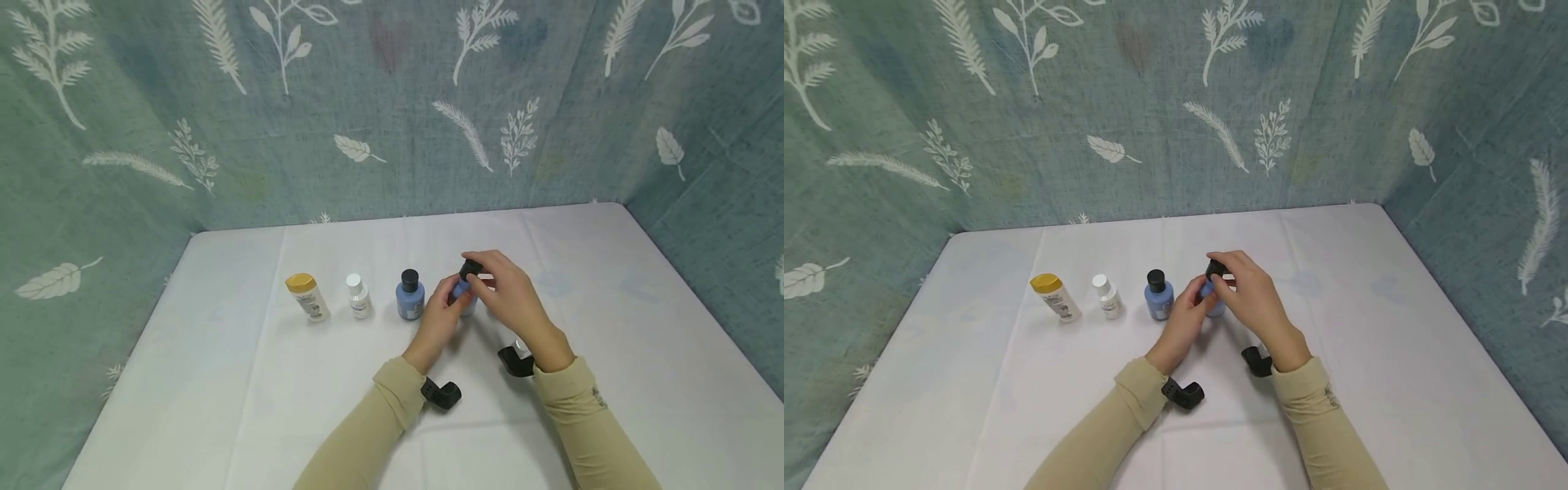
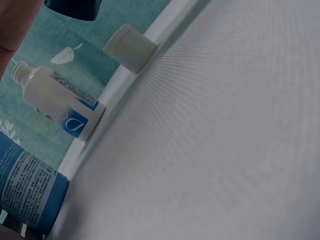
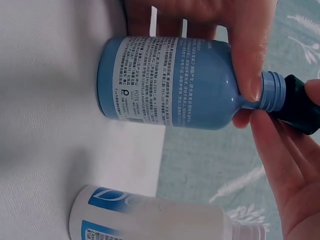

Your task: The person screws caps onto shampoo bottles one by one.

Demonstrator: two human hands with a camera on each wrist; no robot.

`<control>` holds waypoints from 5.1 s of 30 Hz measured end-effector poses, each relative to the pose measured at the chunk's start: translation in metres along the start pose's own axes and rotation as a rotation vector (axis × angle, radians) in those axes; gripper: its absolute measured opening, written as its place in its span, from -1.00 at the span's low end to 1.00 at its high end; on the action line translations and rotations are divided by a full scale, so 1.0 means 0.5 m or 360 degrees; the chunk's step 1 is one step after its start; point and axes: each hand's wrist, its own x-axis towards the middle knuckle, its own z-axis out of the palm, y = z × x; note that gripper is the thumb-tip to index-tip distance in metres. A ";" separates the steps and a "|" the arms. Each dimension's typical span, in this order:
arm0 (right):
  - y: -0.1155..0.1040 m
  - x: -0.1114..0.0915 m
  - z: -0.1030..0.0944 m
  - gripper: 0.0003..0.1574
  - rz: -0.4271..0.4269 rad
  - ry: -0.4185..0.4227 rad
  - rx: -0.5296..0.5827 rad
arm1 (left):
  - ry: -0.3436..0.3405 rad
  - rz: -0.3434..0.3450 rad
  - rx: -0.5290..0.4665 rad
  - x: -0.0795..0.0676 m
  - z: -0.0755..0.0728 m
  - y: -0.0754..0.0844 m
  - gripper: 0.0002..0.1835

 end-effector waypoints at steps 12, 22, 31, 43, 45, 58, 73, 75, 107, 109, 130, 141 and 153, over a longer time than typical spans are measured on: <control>-0.001 0.003 -0.007 -0.57 -0.0083 -0.0071 -0.0094 | 0.0001 0.0188 0.0065 0.015 0.003 -0.026 -0.63; 0.003 0.005 -0.016 -0.53 -0.0105 -0.0181 -0.0134 | -0.0012 0.0149 0.0086 0.019 0.006 -0.027 -0.62; 0.008 0.000 -0.011 -0.46 -0.0048 -0.0256 -0.0124 | 0.0002 0.0112 0.0057 0.003 0.000 -0.006 -0.64; 0.015 -0.001 -0.012 -0.51 -0.0009 -0.0247 -0.0054 | 0.0006 0.0122 0.0045 0.005 0.002 -0.008 -0.64; 0.017 -0.002 -0.010 -0.51 -0.0012 -0.0245 -0.0042 | 0.0007 0.0114 0.0057 0.012 0.004 -0.026 -0.63; 0.011 -0.004 -0.002 -0.50 0.0020 -0.0199 -0.0132 | -0.0021 0.0125 0.0016 -0.001 -0.002 0.004 -0.60; 0.003 -0.002 -0.005 -0.44 0.0004 -0.0262 -0.0283 | -0.0010 0.0161 0.0068 0.011 0.004 -0.032 -0.61; 0.003 -0.001 -0.004 -0.45 -0.0005 -0.0239 -0.0282 | -0.0008 0.0164 0.0065 0.011 0.004 -0.031 -0.61; 0.006 -0.002 -0.015 -0.49 -0.0043 -0.0249 -0.0167 | -0.0025 0.0209 0.0073 0.015 0.004 -0.035 -0.60; 0.006 -0.001 -0.014 -0.49 -0.0023 -0.0251 -0.0168 | -0.0033 0.0186 0.0070 0.014 0.004 -0.032 -0.60; 0.005 -0.002 -0.011 -0.48 -0.0095 -0.0213 -0.0203 | 0.0025 0.0193 0.0064 0.001 -0.003 0.002 -0.63; 0.007 -0.002 -0.009 -0.49 -0.0126 -0.0198 -0.0213 | 0.0073 0.0213 0.0107 0.019 0.002 -0.040 -0.63; 0.004 -0.004 -0.011 -0.42 -0.0169 -0.0229 -0.0281 | 0.0071 0.0223 0.0085 0.019 0.003 -0.041 -0.64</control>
